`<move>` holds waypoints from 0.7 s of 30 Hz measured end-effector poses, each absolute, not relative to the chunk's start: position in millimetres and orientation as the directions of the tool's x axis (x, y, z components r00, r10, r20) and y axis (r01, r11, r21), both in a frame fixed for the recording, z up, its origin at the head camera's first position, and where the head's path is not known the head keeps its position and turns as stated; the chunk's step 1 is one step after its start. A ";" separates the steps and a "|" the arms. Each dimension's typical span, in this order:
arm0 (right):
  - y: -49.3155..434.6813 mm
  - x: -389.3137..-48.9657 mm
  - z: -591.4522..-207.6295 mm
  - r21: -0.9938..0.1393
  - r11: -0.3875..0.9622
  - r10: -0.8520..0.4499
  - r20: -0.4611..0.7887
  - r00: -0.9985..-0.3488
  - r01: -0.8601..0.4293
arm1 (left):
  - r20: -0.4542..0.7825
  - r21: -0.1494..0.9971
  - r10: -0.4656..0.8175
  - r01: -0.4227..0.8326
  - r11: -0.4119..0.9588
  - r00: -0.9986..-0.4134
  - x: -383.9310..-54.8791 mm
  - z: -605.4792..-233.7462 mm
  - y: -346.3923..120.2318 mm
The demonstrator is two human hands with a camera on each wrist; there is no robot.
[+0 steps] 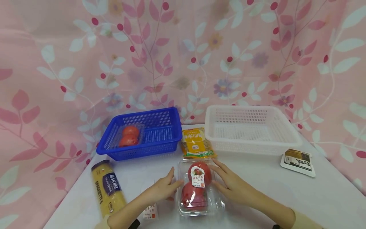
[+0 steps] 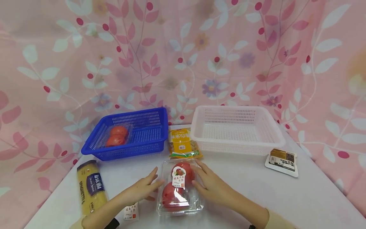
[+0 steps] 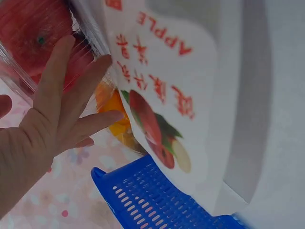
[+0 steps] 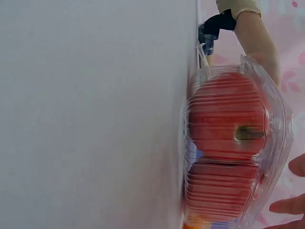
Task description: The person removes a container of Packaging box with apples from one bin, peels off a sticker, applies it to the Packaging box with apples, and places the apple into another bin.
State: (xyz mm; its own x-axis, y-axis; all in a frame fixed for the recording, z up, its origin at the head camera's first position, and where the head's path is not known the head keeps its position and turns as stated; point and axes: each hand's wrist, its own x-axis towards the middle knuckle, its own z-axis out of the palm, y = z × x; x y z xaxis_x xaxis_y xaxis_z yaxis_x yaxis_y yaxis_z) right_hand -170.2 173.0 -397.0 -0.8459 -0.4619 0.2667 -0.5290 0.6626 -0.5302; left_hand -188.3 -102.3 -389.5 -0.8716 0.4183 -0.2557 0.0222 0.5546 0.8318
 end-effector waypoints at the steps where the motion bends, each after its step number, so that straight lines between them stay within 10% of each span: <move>1: 173.0 -169.4 -397.5 -0.550 0.659 -0.454 0.253 -0.854 -0.513 | -0.251 0.850 0.423 0.011 0.527 -0.871 -188.4 -390.5 -101.9; 9: 169.7 -163.5 -406.4 -0.702 0.623 -0.445 0.045 -0.894 -0.346 | -0.181 0.863 0.450 0.078 0.498 -0.874 -175.7 -393.1 -92.8; 21: 164.4 -160.1 -403.8 -0.706 0.613 -0.426 0.085 -0.901 -0.356 | -0.135 0.879 0.482 0.120 0.461 -0.865 -168.2 -393.8 -81.8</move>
State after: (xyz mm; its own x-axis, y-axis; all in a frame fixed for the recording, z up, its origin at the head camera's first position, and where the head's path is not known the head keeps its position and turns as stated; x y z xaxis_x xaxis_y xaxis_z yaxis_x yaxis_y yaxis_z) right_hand -160.1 164.4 -403.8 -0.9006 -0.4262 0.0850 -0.3565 0.6125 -0.7055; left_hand -168.2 -81.8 -393.8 -0.8654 0.4824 -0.1352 0.1199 0.4614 0.8791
